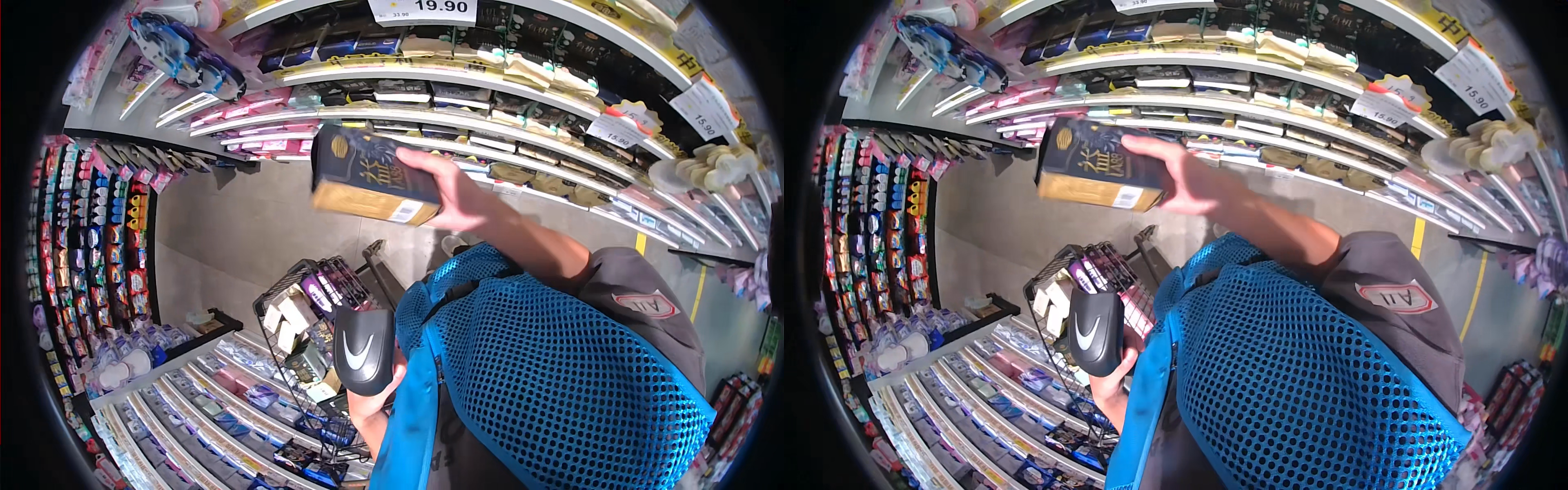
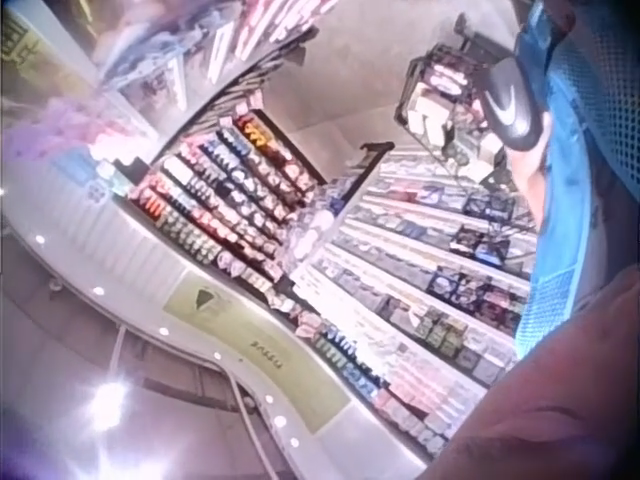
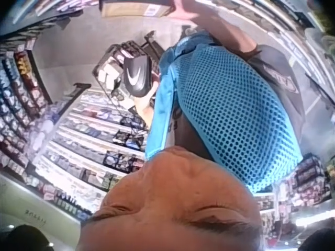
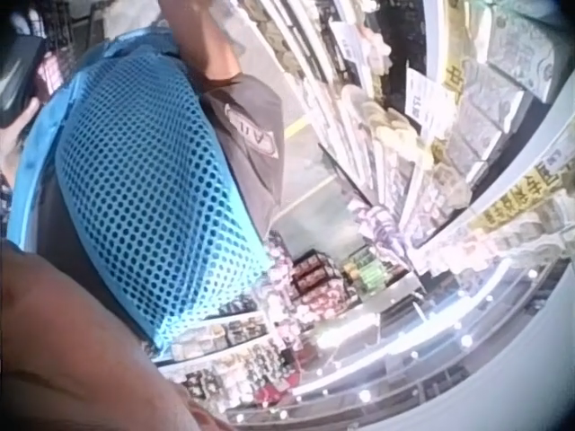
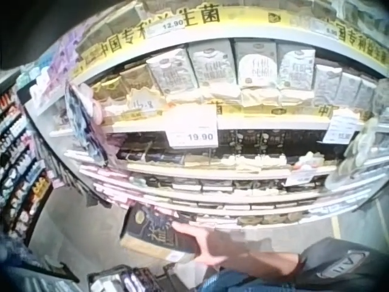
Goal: Take boxes of product from a cart and place them onto the supermarket shelves.
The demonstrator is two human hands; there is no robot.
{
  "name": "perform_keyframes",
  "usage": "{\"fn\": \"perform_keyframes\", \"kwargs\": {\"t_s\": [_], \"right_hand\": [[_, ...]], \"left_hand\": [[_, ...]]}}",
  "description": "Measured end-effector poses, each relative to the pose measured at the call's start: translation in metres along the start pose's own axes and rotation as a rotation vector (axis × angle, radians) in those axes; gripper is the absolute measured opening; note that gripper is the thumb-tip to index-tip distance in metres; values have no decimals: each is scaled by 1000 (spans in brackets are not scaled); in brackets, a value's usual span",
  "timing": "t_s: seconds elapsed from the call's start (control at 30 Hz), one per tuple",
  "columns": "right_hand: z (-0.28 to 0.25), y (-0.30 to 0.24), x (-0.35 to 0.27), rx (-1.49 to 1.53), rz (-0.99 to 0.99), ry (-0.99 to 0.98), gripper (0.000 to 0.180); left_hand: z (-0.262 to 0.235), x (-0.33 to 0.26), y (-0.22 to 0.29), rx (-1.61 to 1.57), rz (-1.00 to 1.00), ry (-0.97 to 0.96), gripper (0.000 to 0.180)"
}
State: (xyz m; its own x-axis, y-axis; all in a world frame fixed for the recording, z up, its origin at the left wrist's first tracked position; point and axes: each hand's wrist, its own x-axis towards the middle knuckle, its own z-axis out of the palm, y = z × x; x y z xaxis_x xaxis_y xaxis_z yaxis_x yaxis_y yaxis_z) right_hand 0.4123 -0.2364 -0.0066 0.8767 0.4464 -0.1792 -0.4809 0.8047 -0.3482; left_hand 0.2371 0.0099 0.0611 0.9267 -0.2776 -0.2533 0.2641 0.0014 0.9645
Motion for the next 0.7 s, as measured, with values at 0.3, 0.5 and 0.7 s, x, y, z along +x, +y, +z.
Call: {"fn": "perform_keyframes", "kwargs": {"t_s": [0.3, 0.5, 0.7], "right_hand": [[42, 71, -17, 178, -82, -222, 45], [54, 99, -31, 165, -176, -107, 43], [38, 116, -56, 114, -180, 84, 42]], "left_hand": [[-15, 14, 11, -321, 130, -127, 32], [-32, 3, 2, -384, 92, -135, 38], [-45, -10, -11, -314, 13, -97, 39]]}}
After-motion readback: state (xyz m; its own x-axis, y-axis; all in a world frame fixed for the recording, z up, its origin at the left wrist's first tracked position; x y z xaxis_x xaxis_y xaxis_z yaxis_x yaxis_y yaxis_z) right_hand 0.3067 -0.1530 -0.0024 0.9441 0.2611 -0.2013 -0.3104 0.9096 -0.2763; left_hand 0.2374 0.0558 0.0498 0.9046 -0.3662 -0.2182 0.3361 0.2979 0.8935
